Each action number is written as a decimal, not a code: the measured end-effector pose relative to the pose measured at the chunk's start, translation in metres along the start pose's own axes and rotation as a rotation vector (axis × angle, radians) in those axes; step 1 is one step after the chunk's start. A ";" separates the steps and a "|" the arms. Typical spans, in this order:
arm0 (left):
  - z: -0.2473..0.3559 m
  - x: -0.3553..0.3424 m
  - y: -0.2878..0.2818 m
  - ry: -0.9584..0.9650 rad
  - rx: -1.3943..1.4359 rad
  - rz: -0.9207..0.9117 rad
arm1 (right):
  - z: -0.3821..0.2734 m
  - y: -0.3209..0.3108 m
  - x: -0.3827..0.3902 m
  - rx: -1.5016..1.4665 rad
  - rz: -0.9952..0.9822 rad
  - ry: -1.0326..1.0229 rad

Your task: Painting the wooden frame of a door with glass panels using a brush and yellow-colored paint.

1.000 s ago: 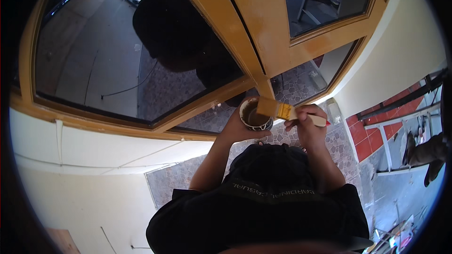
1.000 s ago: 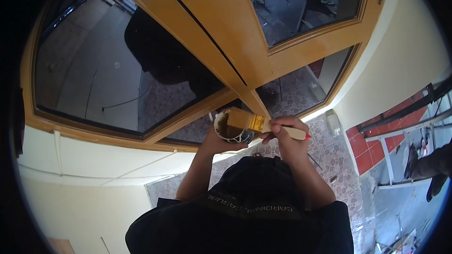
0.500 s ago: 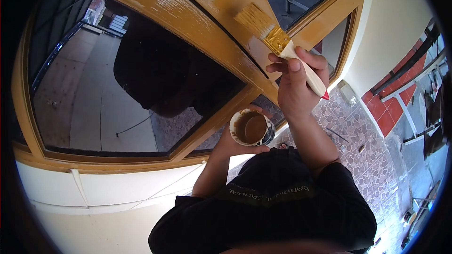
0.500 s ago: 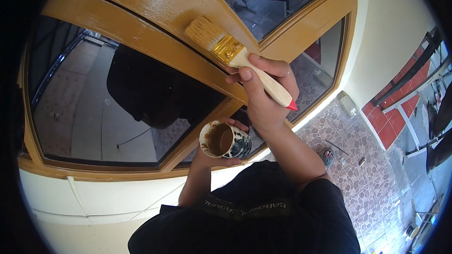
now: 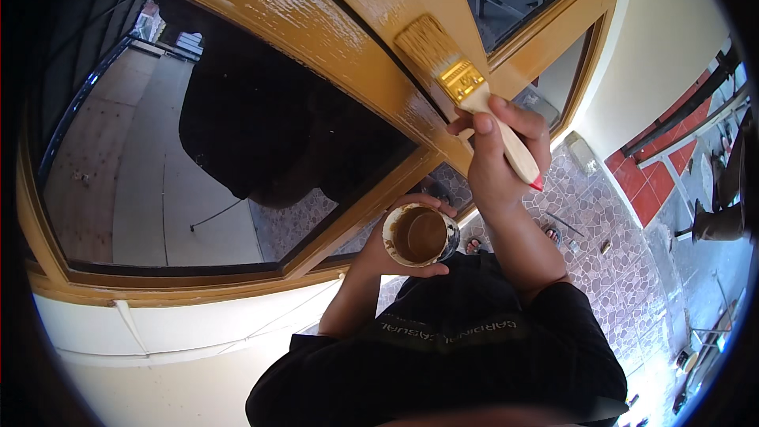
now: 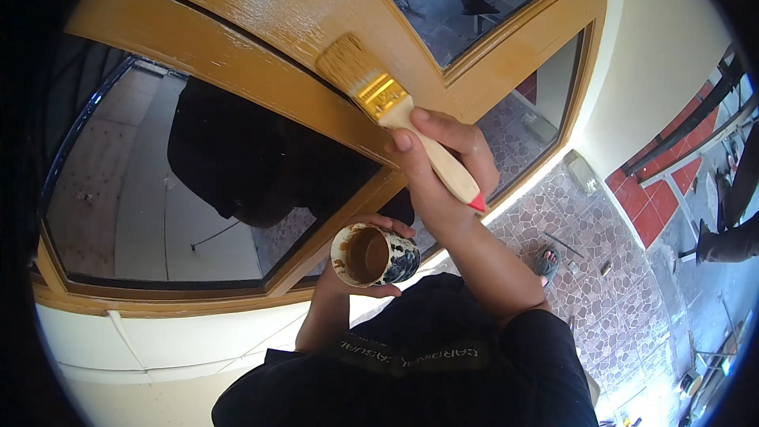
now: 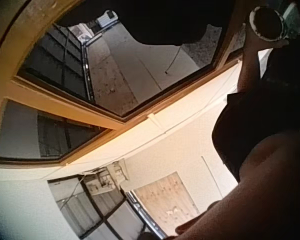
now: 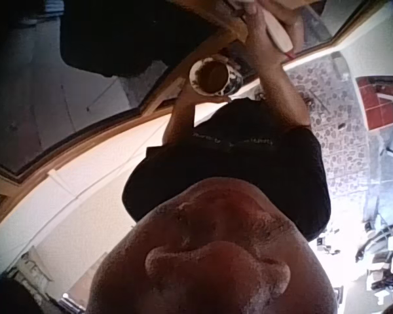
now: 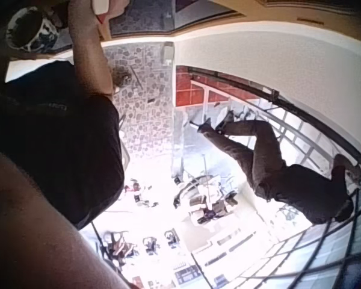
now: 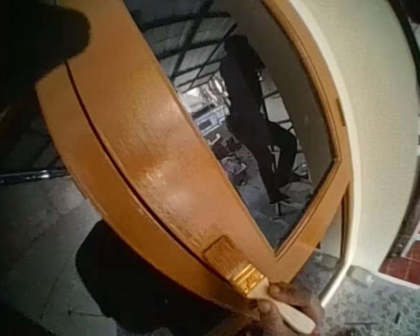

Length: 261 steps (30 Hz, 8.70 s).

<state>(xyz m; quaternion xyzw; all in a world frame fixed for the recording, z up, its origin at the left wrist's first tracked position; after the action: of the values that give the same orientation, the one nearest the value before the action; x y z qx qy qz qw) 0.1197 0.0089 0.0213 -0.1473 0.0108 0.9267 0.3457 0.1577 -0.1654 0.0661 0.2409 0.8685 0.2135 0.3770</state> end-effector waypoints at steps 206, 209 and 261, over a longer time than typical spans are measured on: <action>0.001 0.061 0.120 0.160 -0.082 0.458 | -0.074 0.032 -0.038 0.538 -1.272 -0.807; 0.001 0.058 0.114 0.183 -0.063 0.448 | -0.091 0.052 -0.062 0.527 -1.220 -0.874; -0.009 0.035 0.091 0.139 0.047 0.150 | -0.037 -0.034 0.008 0.622 -1.209 -0.905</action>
<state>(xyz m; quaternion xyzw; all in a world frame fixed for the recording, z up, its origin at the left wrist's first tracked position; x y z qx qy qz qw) 0.0384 -0.0396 -0.0041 -0.2020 0.0674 0.9369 0.2772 0.1164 -0.1948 0.0663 -0.1127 0.6315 -0.3954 0.6574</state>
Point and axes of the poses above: each hand's wrist, its own x-axis away from the middle knuckle, its own y-axis out of the palm, z = x × y, the point moved 8 cm from there along -x, towards the middle knuckle, and after that the axes turned 5 degrees about y, right-handed, at the moved point
